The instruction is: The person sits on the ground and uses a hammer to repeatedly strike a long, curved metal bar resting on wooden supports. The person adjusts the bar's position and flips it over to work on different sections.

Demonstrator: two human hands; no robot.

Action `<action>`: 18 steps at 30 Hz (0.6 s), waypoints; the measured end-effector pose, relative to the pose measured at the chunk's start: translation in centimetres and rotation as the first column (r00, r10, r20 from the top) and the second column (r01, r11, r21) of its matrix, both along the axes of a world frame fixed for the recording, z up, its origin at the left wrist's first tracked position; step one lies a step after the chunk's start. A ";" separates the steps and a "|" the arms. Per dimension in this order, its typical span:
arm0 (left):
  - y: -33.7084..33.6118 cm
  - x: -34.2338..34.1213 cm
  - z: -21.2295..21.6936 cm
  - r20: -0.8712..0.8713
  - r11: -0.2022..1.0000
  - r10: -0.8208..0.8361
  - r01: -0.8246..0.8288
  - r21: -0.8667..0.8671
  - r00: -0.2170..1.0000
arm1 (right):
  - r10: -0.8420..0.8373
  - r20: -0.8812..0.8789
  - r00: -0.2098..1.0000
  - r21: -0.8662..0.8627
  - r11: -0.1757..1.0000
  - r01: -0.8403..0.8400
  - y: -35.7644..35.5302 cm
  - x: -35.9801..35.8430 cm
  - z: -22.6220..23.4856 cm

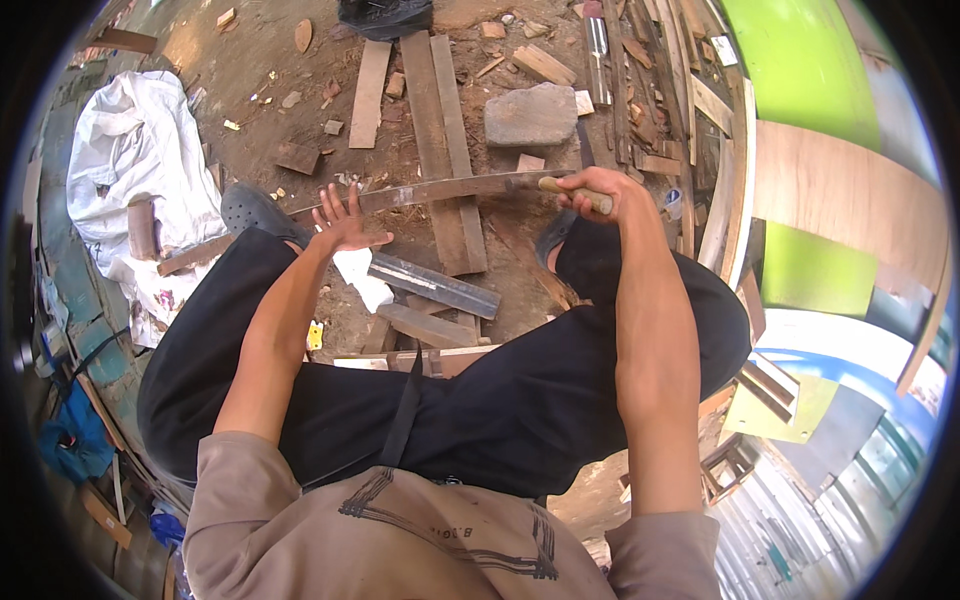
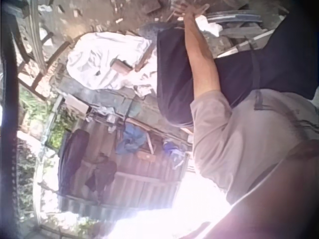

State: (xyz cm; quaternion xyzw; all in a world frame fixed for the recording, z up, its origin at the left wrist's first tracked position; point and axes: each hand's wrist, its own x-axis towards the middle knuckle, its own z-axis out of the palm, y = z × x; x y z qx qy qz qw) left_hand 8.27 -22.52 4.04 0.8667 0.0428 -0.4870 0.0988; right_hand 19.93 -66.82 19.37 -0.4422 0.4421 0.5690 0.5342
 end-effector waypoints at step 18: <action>0.3 0.3 1.8 -0.059 0.999 0.019 -0.016 0.042 0.998 | -0.099 0.088 0.991 -0.212 0.970 0.116 4.8 -0.9 1.2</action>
